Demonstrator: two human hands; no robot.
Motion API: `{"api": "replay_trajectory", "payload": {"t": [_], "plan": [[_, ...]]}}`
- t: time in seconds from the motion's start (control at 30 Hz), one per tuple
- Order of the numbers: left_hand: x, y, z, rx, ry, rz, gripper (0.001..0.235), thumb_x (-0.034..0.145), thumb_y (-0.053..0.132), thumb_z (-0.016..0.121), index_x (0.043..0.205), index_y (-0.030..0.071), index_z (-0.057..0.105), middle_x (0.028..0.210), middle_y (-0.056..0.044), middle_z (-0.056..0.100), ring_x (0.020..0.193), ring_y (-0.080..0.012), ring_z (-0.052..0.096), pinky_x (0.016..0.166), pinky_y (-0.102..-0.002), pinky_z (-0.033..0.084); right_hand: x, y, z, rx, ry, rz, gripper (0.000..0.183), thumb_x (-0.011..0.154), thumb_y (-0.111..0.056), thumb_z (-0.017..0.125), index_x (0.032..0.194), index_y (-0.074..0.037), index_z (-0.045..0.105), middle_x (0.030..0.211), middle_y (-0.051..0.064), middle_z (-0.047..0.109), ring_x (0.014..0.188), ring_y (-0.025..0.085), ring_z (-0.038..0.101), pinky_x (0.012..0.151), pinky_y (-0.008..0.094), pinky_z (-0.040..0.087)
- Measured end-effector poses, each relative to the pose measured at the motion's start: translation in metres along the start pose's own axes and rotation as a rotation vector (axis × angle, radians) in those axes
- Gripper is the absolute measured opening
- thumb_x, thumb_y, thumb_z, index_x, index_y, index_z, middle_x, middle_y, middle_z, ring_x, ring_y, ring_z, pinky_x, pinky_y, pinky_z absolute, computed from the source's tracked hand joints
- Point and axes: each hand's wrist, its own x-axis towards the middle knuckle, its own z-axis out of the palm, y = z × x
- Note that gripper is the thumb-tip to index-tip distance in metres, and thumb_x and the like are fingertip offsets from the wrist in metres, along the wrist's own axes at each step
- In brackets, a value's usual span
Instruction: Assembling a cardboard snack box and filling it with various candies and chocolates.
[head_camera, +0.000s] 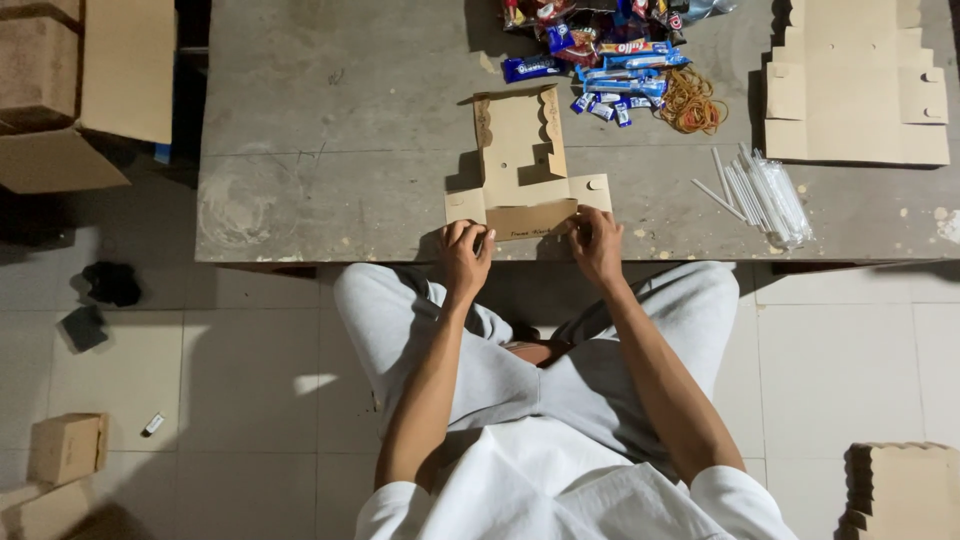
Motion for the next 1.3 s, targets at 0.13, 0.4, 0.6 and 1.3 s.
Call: {"api": "replay_trajectory", "payload": {"t": [0.13,0.4,0.6,1.3], "plan": [[0.004,0.011,-0.007,-0.014,0.031,0.006,0.018,0.1,0.034,0.065,0.107,0.017,0.067,0.101,-0.001,0.058,0.097,-0.0255,0.057,0.086,-0.042,0.044,0.0,-0.009,0.0,0.013,0.082,-0.035,0.046,0.086,-0.014,0.079,0.13,-0.012,0.064,0.095,0.002,0.071,0.106,0.028,0.062,0.086,0.045,0.041],[0.007,0.03,-0.022,0.1,0.028,0.089,0.014,0.097,0.018,0.067,0.11,0.019,0.067,0.107,-0.001,0.055,0.101,-0.0258,0.056,0.085,-0.042,0.047,0.004,-0.025,-0.004,-0.102,0.086,-0.15,0.018,0.088,-0.014,0.079,0.105,-0.016,0.073,0.093,-0.002,0.062,0.104,0.025,0.059,0.082,0.04,0.04],[0.004,0.036,-0.008,0.233,-0.112,0.255,0.021,0.088,0.004,0.07,0.108,0.009,0.068,0.113,-0.004,0.055,0.115,-0.0264,0.051,0.075,-0.045,0.055,0.002,-0.023,0.002,-0.274,0.081,-0.217,0.011,0.093,-0.013,0.074,0.103,-0.018,0.075,0.097,0.0,0.06,0.108,0.023,0.059,0.08,0.035,0.041],[-0.015,0.083,0.035,0.34,-0.38,0.455,0.037,0.086,0.017,0.061,0.117,-0.003,0.07,0.13,-0.017,0.059,0.133,-0.0322,0.048,0.112,-0.049,0.039,0.001,-0.036,-0.005,-0.267,0.031,-0.199,0.014,0.092,-0.013,0.075,0.106,-0.012,0.077,0.098,0.005,0.064,0.109,0.028,0.06,0.08,0.037,0.042]]}}
